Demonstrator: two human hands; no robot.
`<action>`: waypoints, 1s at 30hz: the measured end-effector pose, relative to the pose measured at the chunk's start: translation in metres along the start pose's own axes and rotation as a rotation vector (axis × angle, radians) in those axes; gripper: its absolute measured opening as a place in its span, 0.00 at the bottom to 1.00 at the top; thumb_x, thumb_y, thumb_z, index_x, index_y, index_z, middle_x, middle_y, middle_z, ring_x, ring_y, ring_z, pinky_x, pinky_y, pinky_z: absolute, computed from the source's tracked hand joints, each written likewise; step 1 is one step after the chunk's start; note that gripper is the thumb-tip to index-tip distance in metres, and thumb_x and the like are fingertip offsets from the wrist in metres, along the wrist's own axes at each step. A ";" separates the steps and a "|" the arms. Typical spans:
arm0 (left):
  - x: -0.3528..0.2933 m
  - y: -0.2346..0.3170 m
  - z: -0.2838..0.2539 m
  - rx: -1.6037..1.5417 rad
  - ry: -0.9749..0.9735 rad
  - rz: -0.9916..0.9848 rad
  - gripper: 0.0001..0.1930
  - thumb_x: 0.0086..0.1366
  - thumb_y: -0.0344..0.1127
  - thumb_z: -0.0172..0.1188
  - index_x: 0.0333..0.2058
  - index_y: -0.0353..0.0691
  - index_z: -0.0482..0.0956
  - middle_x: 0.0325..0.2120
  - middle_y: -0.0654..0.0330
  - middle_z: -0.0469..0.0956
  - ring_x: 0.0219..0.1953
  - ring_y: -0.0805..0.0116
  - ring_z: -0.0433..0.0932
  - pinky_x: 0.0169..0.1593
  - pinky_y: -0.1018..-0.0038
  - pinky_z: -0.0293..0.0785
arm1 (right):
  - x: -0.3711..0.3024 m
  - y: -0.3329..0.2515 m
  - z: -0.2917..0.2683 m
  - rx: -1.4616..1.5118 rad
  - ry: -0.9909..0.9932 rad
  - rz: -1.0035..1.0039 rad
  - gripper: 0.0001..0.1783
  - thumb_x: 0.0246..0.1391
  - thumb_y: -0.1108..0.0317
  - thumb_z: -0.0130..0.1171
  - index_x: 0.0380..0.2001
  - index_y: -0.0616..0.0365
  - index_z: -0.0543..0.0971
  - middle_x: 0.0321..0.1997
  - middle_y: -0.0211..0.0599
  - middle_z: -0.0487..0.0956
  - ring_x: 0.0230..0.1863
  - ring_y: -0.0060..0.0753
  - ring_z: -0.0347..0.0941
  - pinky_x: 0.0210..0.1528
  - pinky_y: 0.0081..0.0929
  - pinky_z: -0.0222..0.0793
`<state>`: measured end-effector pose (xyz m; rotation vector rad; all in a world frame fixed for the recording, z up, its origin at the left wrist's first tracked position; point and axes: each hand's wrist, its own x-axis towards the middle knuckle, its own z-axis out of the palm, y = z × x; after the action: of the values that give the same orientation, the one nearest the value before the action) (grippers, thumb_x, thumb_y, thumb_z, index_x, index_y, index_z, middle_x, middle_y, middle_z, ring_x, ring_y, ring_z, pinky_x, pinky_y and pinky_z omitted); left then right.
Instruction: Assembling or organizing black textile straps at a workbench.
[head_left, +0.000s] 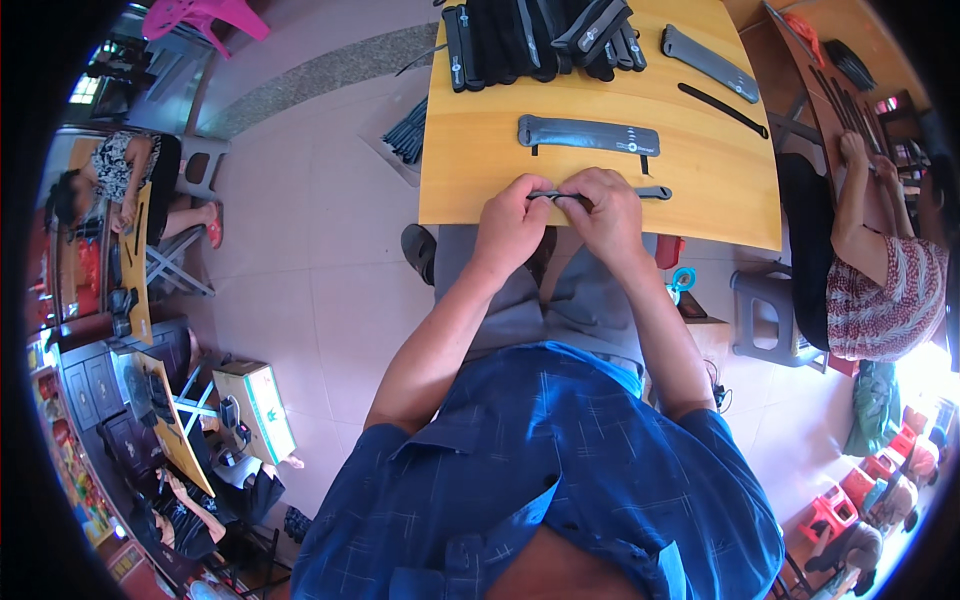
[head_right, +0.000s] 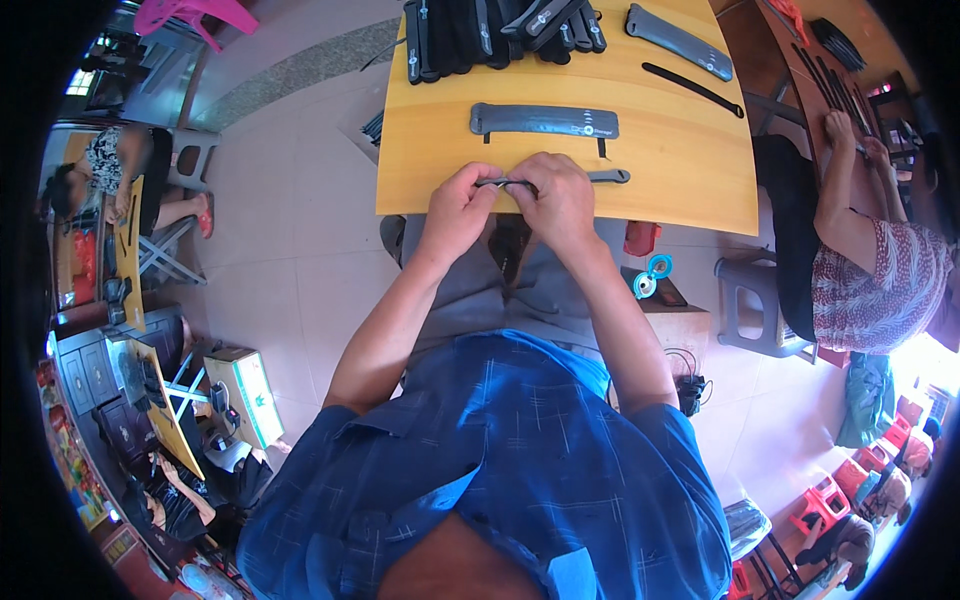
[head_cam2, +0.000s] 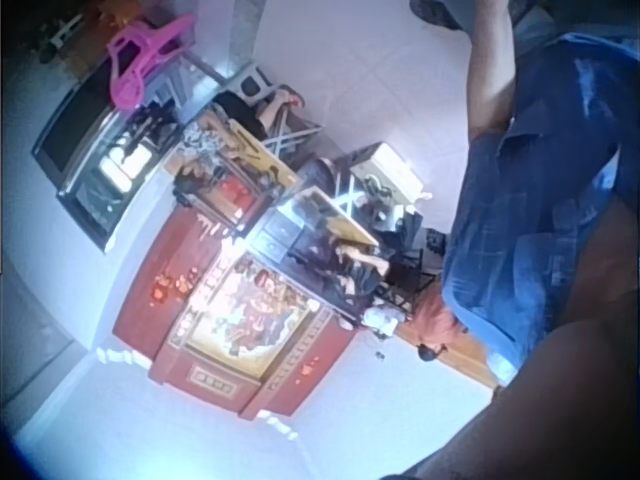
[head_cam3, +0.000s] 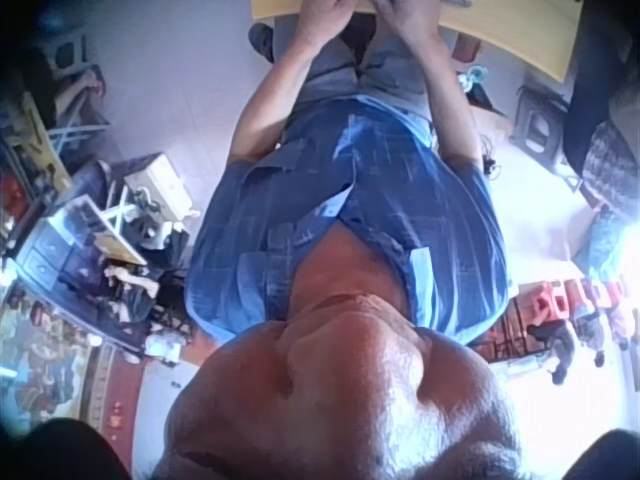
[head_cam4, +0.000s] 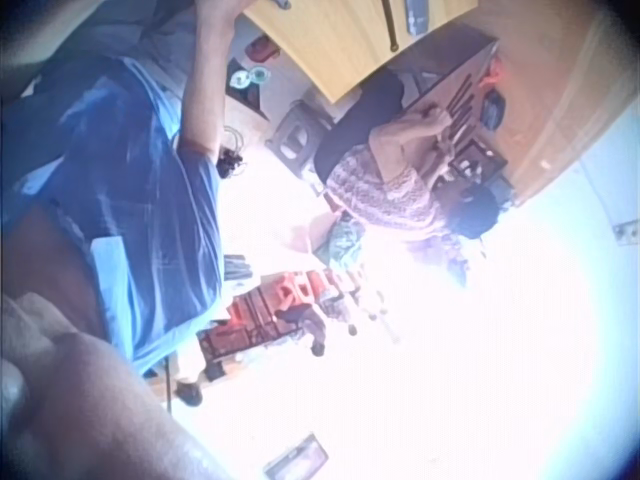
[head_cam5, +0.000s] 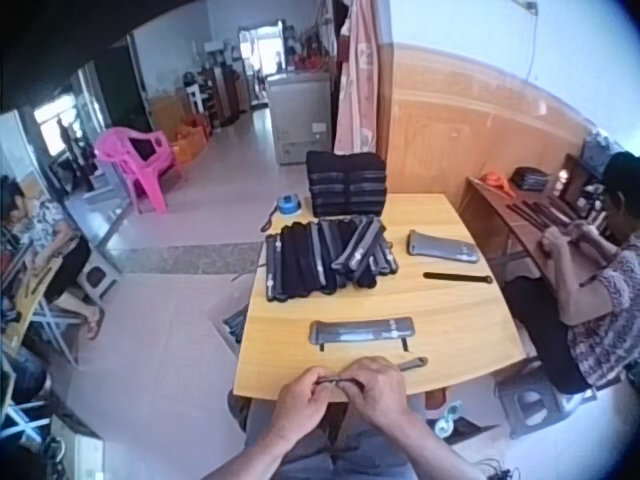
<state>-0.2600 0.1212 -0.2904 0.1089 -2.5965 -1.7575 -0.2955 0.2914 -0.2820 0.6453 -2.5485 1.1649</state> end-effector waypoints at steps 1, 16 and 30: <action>-0.001 0.002 0.001 0.007 0.007 -0.007 0.11 0.69 0.29 0.59 0.48 0.36 0.82 0.29 0.54 0.86 0.29 0.71 0.83 0.37 0.72 0.78 | 0.000 0.001 0.000 0.002 0.002 -0.001 0.06 0.44 0.71 0.72 0.28 0.56 0.86 0.32 0.34 0.84 0.38 0.45 0.80 0.42 0.40 0.76; 0.000 0.007 -0.013 0.210 0.017 -0.026 0.11 0.71 0.30 0.59 0.49 0.36 0.84 0.36 0.54 0.88 0.37 0.66 0.86 0.45 0.71 0.80 | 0.004 0.008 -0.004 0.001 -0.037 -0.031 0.05 0.44 0.70 0.72 0.27 0.55 0.86 0.31 0.35 0.84 0.38 0.46 0.80 0.42 0.42 0.76; 0.008 0.002 -0.026 0.221 -0.101 -0.074 0.14 0.73 0.31 0.57 0.53 0.37 0.85 0.43 0.54 0.88 0.45 0.68 0.85 0.52 0.72 0.77 | 0.007 0.009 -0.006 -0.023 -0.085 -0.037 0.05 0.46 0.69 0.71 0.28 0.55 0.85 0.32 0.35 0.84 0.39 0.46 0.81 0.42 0.41 0.76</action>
<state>-0.2672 0.0971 -0.2789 0.1213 -2.8878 -1.5281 -0.3057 0.2994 -0.2807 0.7485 -2.6035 1.1171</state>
